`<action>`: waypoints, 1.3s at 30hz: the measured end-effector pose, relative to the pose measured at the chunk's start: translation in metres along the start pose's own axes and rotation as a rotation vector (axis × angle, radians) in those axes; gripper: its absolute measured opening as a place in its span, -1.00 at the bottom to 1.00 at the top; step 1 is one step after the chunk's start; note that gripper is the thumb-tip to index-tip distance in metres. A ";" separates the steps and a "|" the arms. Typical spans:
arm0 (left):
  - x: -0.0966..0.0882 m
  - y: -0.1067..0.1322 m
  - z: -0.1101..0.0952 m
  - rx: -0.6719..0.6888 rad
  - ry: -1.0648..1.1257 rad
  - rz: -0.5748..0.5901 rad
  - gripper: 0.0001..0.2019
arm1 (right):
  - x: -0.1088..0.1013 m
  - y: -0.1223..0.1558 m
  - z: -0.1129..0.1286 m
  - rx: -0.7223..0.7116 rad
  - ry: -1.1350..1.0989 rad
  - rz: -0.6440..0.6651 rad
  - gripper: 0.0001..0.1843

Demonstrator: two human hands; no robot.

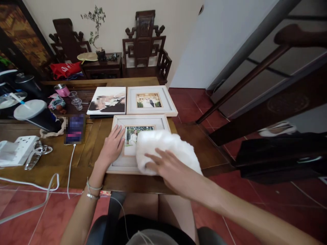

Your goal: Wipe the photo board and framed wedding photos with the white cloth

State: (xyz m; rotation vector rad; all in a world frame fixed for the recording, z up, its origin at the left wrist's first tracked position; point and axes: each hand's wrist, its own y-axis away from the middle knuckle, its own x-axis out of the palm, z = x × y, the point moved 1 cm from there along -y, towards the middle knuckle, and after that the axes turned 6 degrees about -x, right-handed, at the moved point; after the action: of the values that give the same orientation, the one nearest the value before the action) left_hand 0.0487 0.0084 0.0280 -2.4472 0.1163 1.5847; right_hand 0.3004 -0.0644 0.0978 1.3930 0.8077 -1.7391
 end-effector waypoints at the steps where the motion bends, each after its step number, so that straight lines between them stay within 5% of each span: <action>1: 0.000 0.000 0.000 0.002 0.002 0.000 -0.53 | -0.006 0.006 0.010 -0.030 -0.037 -0.001 -0.27; 6: 0.001 0.000 0.002 0.022 0.013 0.004 -0.53 | -0.009 -0.008 0.025 0.018 -0.037 0.014 -0.45; 12: 0.003 0.000 0.005 0.035 0.030 -0.011 -0.54 | 0.022 -0.056 -0.040 0.153 0.125 -0.077 -0.38; 18: 0.003 0.000 0.006 0.035 0.061 -0.026 -0.54 | 0.015 -0.096 -0.087 0.211 0.249 -0.097 -0.24; 21: 0.004 0.000 0.007 0.034 0.070 -0.039 -0.54 | 0.019 -0.097 -0.078 0.181 0.242 -0.022 -0.31; 25: 0.004 0.000 0.006 0.031 0.068 -0.053 -0.55 | 0.023 -0.065 -0.044 0.091 0.146 0.036 -0.36; 32: 0.003 0.000 0.005 0.019 0.053 -0.028 -0.54 | -0.014 -0.013 0.015 -0.127 -0.168 0.174 -0.37; 39: 0.001 0.001 0.002 -0.006 0.088 -0.017 -0.53 | 0.006 -0.048 -0.001 0.091 0.049 0.063 -0.39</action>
State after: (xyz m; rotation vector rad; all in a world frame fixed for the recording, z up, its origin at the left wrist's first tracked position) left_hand 0.0475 0.0083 0.0258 -2.5161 0.1047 1.4730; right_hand 0.2595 -0.0395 0.0928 1.5105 0.7108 -1.7186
